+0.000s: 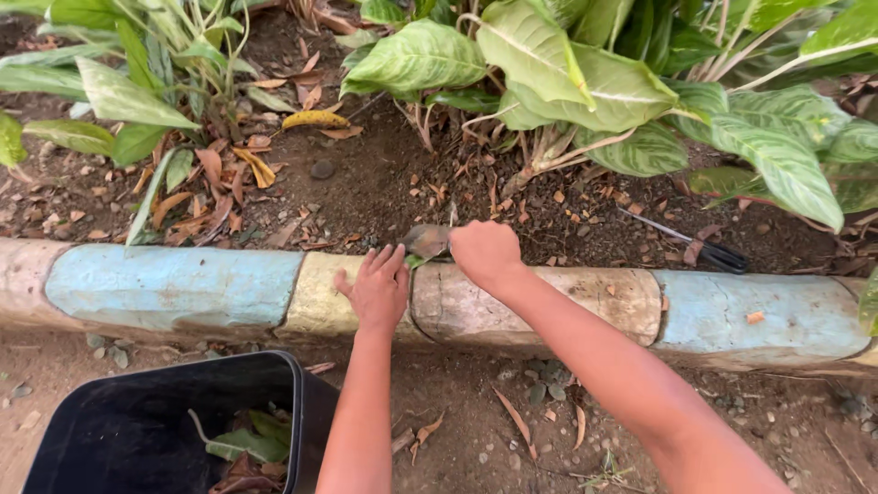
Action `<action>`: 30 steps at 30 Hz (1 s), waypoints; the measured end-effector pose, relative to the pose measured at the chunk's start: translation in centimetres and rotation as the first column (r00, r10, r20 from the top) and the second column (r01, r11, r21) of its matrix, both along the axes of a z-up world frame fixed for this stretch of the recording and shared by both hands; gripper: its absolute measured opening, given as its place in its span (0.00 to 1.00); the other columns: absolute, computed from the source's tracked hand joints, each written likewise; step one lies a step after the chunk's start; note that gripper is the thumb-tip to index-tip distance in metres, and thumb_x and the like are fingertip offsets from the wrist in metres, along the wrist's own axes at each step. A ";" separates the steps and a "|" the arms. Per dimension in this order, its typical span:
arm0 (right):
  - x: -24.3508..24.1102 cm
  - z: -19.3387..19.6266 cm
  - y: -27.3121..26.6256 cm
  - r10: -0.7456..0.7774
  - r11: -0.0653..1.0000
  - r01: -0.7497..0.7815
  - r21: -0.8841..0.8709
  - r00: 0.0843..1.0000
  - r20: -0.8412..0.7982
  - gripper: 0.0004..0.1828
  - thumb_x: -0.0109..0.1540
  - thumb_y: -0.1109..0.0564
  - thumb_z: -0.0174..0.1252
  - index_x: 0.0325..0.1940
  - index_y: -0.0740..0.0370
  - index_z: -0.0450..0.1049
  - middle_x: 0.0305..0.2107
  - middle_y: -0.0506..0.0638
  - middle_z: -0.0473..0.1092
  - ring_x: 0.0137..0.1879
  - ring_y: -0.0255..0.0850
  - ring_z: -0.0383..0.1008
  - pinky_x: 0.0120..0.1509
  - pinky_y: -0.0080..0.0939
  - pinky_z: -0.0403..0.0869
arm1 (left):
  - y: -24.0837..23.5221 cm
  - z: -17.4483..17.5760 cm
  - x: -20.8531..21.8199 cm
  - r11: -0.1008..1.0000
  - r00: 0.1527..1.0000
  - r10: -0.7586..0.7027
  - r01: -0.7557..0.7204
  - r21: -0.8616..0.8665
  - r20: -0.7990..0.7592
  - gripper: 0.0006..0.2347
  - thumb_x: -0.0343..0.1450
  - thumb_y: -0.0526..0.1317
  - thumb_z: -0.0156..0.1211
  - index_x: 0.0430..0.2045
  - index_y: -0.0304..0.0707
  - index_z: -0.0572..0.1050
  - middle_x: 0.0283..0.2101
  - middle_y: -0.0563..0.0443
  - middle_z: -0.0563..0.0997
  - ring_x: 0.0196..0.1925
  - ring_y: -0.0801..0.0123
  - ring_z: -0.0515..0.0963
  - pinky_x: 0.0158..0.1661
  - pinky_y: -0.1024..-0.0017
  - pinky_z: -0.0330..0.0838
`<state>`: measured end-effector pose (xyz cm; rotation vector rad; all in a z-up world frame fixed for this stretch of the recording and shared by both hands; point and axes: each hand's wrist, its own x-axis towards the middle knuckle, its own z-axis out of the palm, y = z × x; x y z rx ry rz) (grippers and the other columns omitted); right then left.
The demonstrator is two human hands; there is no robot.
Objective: The person uses a hand trowel to dig into the soil around the base of a leafy green plant in a raised garden bed. They loosen the earth and clear away debris, occasionally moving leaves aside to access the soil. The person works methodically around the plant's perimeter.
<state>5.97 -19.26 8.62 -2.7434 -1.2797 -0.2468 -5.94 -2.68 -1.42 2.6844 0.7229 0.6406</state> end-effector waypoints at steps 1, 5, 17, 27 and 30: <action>0.1 0.5 -0.6 -0.029 0.999 0.034 0.033 0.992 -0.126 0.08 0.57 0.54 0.60 0.29 0.57 0.83 0.23 0.58 0.77 0.31 0.54 0.80 0.34 0.54 0.78 | -0.2 0.2 0.4 0.999 0.999 0.013 -0.015 -0.030 -0.052 0.20 0.71 0.47 0.55 0.61 0.58 0.73 0.62 0.55 0.77 0.67 0.62 0.70 0.64 0.34 0.38; -0.9 2.5 -3.0 -0.052 0.995 0.076 0.069 0.952 -0.300 0.11 0.61 0.49 0.59 0.36 0.55 0.83 0.22 0.58 0.77 0.29 0.56 0.79 0.32 0.55 0.76 | 0.0 0.0 1.0 0.985 0.990 0.088 -0.069 0.155 -0.115 0.30 0.71 0.52 0.48 0.69 0.40 0.59 0.72 0.46 0.63 0.76 0.57 0.55 0.64 0.32 0.31; 0.7 -4.5 3.5 0.000 0.994 0.004 0.106 0.999 -0.038 0.10 0.62 0.59 0.54 0.40 0.66 0.79 0.26 0.60 0.78 0.32 0.55 0.81 0.31 0.55 0.79 | 0.6 -0.6 0.5 0.978 0.983 0.051 -0.013 0.210 -0.174 0.33 0.73 0.53 0.44 0.71 0.33 0.53 0.75 0.42 0.55 0.78 0.55 0.49 0.67 0.31 0.32; -0.3 4.5 2.3 -0.142 0.974 0.096 -0.205 0.964 -0.224 0.09 0.63 0.58 0.55 0.36 0.60 0.81 0.30 0.58 0.79 0.33 0.49 0.84 0.33 0.52 0.82 | 1.4 0.4 1.7 0.988 0.981 0.021 0.010 0.156 -0.193 0.36 0.71 0.54 0.47 0.71 0.30 0.51 0.75 0.38 0.55 0.77 0.52 0.51 0.65 0.29 0.37; -0.2 0.2 4.2 -0.033 0.997 0.029 -0.067 0.997 -0.067 0.08 0.58 0.60 0.58 0.35 0.61 0.83 0.33 0.59 0.79 0.38 0.54 0.82 0.37 0.52 0.80 | 1.8 0.3 1.4 0.988 0.970 0.032 0.006 0.153 -0.240 0.36 0.71 0.55 0.46 0.72 0.29 0.50 0.76 0.39 0.54 0.78 0.53 0.50 0.67 0.30 0.36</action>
